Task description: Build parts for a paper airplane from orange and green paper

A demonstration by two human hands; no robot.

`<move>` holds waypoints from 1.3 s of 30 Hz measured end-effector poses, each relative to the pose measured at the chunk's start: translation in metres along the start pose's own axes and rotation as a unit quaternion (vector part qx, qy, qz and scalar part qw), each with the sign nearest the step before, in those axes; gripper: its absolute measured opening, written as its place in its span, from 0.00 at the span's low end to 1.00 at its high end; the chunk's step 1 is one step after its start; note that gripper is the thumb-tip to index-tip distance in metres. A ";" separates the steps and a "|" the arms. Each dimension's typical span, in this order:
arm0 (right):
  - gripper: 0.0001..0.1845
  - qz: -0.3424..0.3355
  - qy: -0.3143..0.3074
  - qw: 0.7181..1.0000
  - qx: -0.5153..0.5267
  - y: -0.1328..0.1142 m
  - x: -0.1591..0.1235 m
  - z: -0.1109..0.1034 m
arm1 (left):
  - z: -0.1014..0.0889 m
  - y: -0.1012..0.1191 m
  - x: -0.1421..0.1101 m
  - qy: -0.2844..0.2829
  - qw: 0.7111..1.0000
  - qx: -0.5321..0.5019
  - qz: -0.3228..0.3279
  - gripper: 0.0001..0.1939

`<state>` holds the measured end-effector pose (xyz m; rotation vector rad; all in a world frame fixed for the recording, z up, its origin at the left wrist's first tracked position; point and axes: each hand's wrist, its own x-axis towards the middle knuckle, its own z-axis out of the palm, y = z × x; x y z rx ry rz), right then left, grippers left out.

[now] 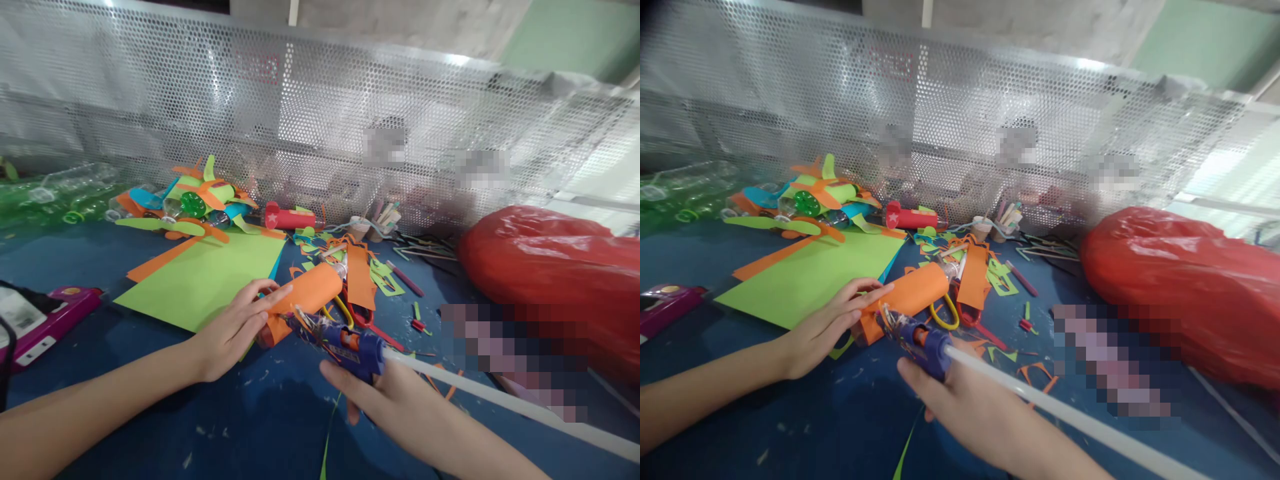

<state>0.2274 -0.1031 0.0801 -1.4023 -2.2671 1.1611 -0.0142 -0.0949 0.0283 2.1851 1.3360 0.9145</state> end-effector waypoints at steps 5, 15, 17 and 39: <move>0.20 0.006 0.007 1.000 -0.007 0.004 0.001 -0.001 | 0.000 0.000 0.000 0.004 1.000 -0.003 -0.003 0.25; 0.19 0.037 0.068 0.997 0.008 0.018 0.009 -0.016 | 0.001 -0.004 0.000 0.004 1.000 0.012 -0.013 0.25; 0.19 0.035 0.075 0.996 0.014 0.018 0.010 -0.019 | 0.001 -0.003 0.000 0.006 1.000 0.024 -0.016 0.24; 0.26 0.024 0.144 0.988 0.048 0.037 0.027 -0.053 | 0.001 -0.004 -0.001 0.010 1.000 0.027 -0.007 0.25</move>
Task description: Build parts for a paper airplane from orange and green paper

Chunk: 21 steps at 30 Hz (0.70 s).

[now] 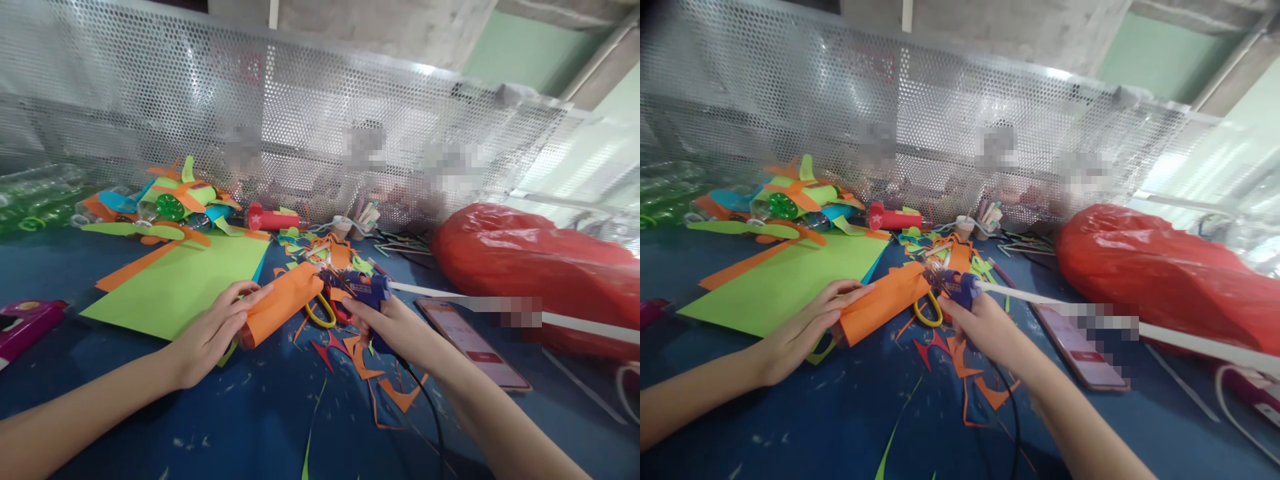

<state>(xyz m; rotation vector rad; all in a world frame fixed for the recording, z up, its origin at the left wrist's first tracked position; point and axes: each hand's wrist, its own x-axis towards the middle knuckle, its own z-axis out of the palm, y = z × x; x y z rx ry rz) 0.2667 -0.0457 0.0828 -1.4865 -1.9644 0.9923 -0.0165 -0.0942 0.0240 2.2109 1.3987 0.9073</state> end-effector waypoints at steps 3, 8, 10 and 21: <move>0.26 -0.004 0.003 1.000 -0.002 0.002 0.002 -0.003 | 0.001 0.000 0.000 -0.001 1.000 0.000 -0.012 0.24; 0.27 0.014 0.008 1.000 0.004 0.000 0.002 -0.006 | 0.002 0.000 -0.001 0.000 0.999 -0.052 -0.017 0.24; 0.26 0.006 0.012 0.999 0.032 0.000 0.003 -0.008 | 0.002 -0.001 -0.001 0.000 0.998 -0.062 -0.017 0.24; 0.11 -0.061 0.208 0.887 -0.407 0.068 0.048 -0.038 | 0.002 0.001 0.001 -0.011 0.998 -0.054 -0.021 0.23</move>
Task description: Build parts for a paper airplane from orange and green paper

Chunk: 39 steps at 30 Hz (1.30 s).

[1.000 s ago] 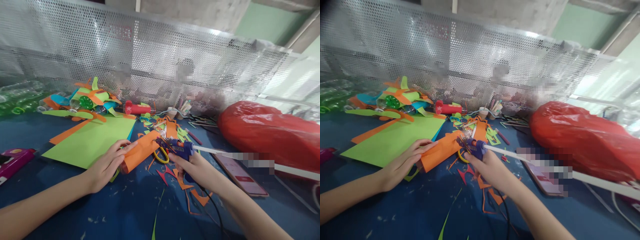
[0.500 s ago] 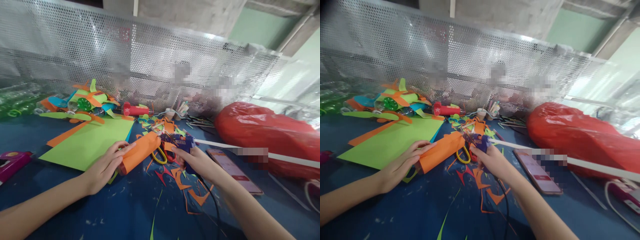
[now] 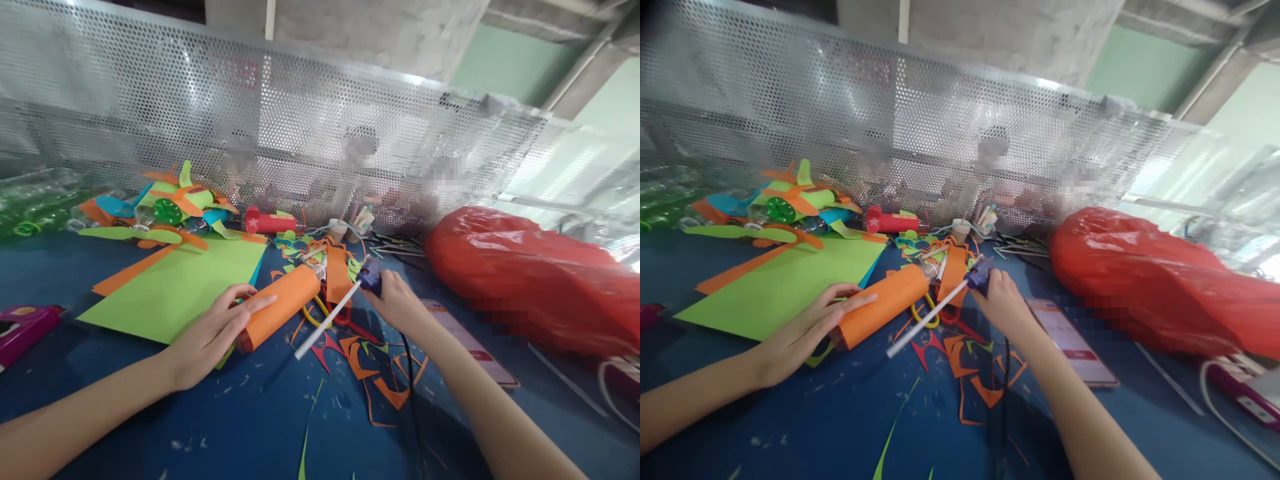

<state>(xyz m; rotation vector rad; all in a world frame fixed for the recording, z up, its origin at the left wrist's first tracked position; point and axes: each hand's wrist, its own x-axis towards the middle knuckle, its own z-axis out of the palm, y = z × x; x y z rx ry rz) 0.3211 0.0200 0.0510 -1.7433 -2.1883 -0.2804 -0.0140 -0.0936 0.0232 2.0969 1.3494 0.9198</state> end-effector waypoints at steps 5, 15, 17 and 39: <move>0.13 -0.020 -0.057 0.996 -0.070 0.020 0.003 0.020 | -0.004 -0.002 0.001 -0.010 1.000 0.020 0.020 0.24; 0.13 -0.011 -0.138 0.990 -0.029 0.009 -0.002 -0.008 | -0.002 -0.001 0.000 -0.007 1.000 0.019 0.021 0.22; 0.20 0.001 -0.040 0.999 -0.011 -0.009 -0.007 -0.014 | 0.000 0.000 -0.001 0.007 0.999 0.035 0.031 0.22; 0.26 -0.264 0.016 0.964 -0.003 -0.080 -0.030 -0.006 | 0.001 0.001 -0.004 0.004 0.997 0.051 0.050 0.16</move>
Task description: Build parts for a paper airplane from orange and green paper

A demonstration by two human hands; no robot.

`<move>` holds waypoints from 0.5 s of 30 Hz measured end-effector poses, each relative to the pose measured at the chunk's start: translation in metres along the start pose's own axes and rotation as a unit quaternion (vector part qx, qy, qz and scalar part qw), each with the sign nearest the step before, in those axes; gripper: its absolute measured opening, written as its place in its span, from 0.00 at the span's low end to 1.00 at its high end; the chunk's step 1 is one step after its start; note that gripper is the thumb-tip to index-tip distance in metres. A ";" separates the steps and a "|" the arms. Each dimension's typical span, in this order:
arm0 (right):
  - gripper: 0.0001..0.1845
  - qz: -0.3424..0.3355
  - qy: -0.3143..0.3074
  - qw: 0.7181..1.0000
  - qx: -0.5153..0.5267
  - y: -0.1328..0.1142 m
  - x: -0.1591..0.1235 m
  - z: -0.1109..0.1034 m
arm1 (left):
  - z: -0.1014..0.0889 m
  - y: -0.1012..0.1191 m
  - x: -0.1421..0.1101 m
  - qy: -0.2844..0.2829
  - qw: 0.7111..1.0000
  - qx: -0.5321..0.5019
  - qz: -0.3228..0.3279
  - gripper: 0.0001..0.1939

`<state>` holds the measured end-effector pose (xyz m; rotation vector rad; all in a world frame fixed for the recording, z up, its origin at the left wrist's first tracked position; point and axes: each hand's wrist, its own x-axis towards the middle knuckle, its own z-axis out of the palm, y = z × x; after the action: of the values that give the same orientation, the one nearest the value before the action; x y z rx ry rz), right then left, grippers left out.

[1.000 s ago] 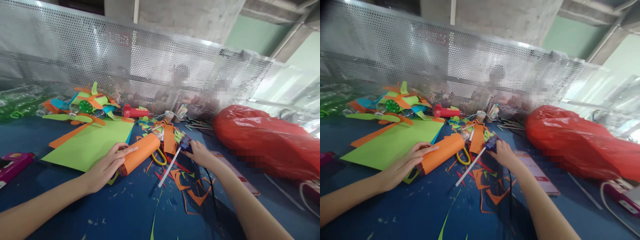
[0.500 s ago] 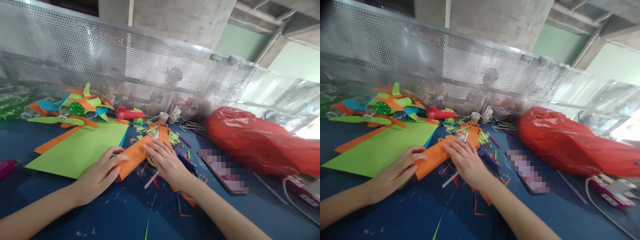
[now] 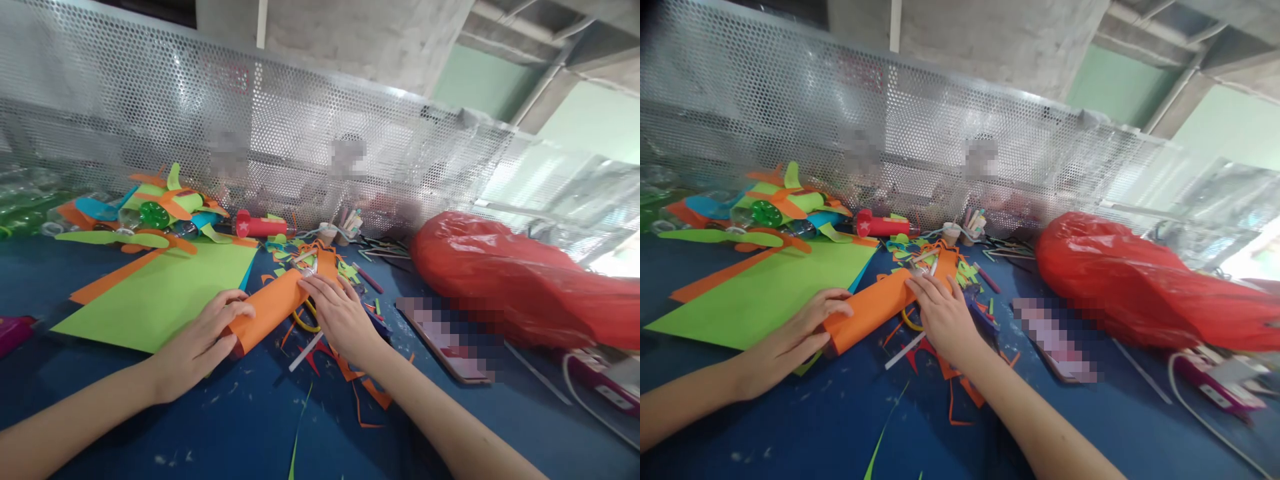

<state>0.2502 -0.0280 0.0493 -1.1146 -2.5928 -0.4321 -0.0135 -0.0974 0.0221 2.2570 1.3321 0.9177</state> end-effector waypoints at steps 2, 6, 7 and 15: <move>0.26 0.010 0.011 1.000 0.000 -0.001 -0.001 0.001 | -0.001 0.000 0.000 -0.004 1.000 -0.002 -0.005 0.16; 0.26 -0.036 0.032 0.999 0.025 -0.006 -0.003 0.002 | -0.002 0.001 0.000 -0.022 0.999 -0.022 -0.016 0.17; 0.26 -0.066 0.029 0.997 0.035 -0.008 -0.004 0.001 | -0.003 0.002 0.000 -0.027 0.999 -0.032 -0.021 0.17; 0.28 -0.131 0.013 0.990 0.053 -0.015 -0.005 -0.004 | -0.001 0.008 0.004 -0.006 0.999 -0.019 -0.032 0.13</move>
<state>0.2428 -0.0427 0.0490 -0.7311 -2.7145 -0.3561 -0.0075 -0.0977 0.0295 2.1761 1.3621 0.8986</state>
